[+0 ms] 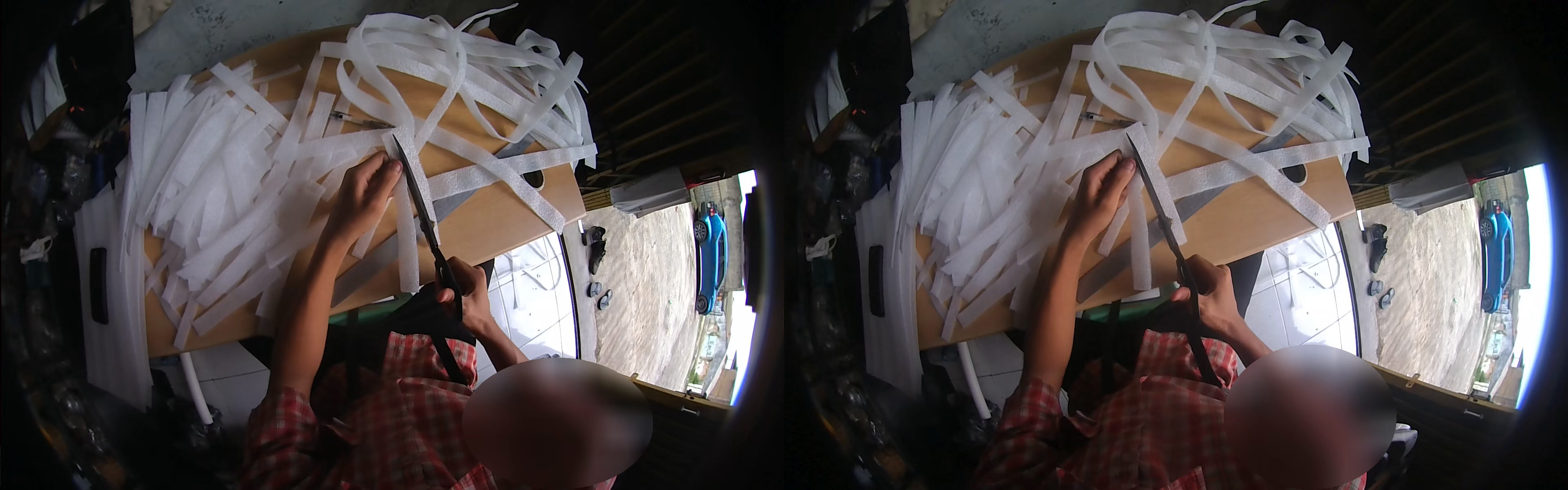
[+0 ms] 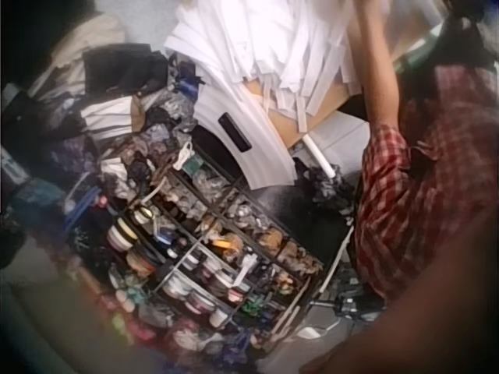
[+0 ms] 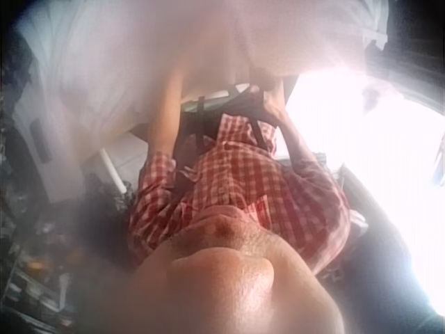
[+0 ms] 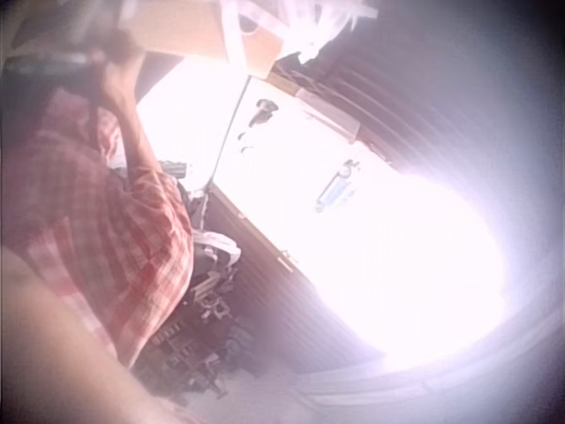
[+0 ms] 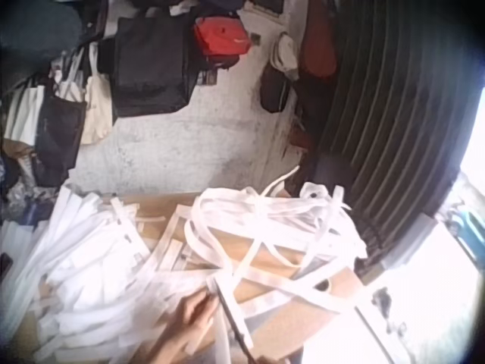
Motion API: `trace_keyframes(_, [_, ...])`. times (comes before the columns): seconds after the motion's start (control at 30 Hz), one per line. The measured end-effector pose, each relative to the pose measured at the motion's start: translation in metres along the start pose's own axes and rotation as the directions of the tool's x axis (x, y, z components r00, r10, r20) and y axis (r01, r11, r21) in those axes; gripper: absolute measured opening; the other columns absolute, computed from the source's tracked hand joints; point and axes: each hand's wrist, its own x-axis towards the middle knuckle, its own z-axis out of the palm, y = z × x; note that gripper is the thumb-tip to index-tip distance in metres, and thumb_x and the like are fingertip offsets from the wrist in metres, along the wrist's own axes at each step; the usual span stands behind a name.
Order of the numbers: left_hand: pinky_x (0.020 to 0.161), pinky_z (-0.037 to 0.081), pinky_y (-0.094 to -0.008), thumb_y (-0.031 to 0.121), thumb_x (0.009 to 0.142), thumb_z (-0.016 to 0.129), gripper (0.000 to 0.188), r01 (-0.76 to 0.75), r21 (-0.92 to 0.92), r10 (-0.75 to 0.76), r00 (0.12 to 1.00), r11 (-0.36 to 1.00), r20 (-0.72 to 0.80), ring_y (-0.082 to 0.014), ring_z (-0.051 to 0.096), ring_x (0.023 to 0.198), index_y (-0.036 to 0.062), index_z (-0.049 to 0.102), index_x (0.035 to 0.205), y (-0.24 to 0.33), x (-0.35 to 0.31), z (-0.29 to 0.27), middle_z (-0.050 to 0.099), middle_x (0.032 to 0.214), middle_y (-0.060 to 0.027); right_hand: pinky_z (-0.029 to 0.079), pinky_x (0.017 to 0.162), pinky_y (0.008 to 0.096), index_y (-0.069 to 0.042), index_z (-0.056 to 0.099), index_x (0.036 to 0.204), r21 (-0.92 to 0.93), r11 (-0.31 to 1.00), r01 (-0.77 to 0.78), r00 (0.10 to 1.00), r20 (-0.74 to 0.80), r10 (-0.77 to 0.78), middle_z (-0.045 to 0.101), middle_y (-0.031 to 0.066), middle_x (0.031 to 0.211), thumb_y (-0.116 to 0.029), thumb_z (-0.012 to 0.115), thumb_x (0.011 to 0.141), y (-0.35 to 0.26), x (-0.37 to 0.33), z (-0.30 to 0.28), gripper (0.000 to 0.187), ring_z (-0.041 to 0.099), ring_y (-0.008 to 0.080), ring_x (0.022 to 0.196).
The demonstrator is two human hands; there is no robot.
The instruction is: The person sits on the floor and uses scissors to cut long white foam strips into shorter pieces on a wooden board. The cut pieces are gathered into a pile on the board.
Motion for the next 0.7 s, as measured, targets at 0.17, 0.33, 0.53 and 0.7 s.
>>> trace_keyframes(0.17, [0.053, 0.028, -0.0253, 0.030, 0.101, 0.053, 0.035, -0.009, 0.071, 0.004, 0.997, 0.997, 0.072, -0.0048, 0.033, 0.060, 0.0050, 0.050, 0.077, 0.002, 0.000, -0.001, 0.040, 0.063, 0.0054, 0.036, 0.057, 0.0285, 0.003, 0.056, 0.084, 0.081, 0.997, -0.008, 1.000, 0.002, 0.008, 0.050, 0.0006, 0.067, -0.076, 0.073, 0.065, 0.004, 0.003, -0.002, 0.083, 0.045, 0.0098, 0.065])
trace_keyframes(0.33, [0.051, 0.027, -0.0224, 0.029, 0.100, 0.054, 0.031, 0.032, 0.043, -0.035, 0.998, 0.999, 0.056, -0.0018, 0.033, 0.059, 0.0081, 0.053, 0.077, -0.004, -0.001, -0.003, 0.040, 0.064, 0.0077, 0.036, 0.056, 0.0282, 0.002, 0.059, 0.087, 0.061, 0.998, 0.031, 1.000, 0.002, -0.031, 0.050, 0.0001, 0.067, -0.067, 0.076, 0.069, 0.001, 0.008, -0.002, 0.074, 0.045, 0.0094, 0.064])
trace_keyframes(0.53, [0.049, 0.022, -0.0207, 0.025, 0.093, 0.058, 0.027, 0.064, -0.077, -0.070, 0.995, 0.995, -0.071, -0.0008, 0.030, 0.055, 0.0137, 0.047, 0.071, 0.002, -0.001, -0.008, 0.036, 0.064, 0.0092, 0.034, 0.053, 0.0258, 0.001, 0.059, 0.086, 0.081, 0.996, 0.024, 1.000, -0.013, -0.023, 0.050, -0.0016, 0.063, -0.060, 0.079, 0.073, 0.000, 0.007, -0.001, 0.066, 0.045, 0.0072, 0.059])
trace_keyframes(0.7, [0.059, 0.036, -0.0229, 0.015, 0.090, 0.056, 0.015, -0.053, -0.192, 0.010, 0.975, 0.980, -0.220, -0.0096, 0.046, 0.060, 0.0077, 0.047, 0.080, 0.004, 0.007, -0.009, 0.053, 0.067, 0.0000, 0.035, 0.047, 0.0238, -0.001, 0.057, 0.081, 0.209, 0.977, 0.046, 0.998, -0.060, -0.034, 0.051, -0.0020, 0.061, -0.068, 0.075, 0.070, -0.003, -0.002, -0.005, 0.071, 0.047, 0.0063, 0.052])
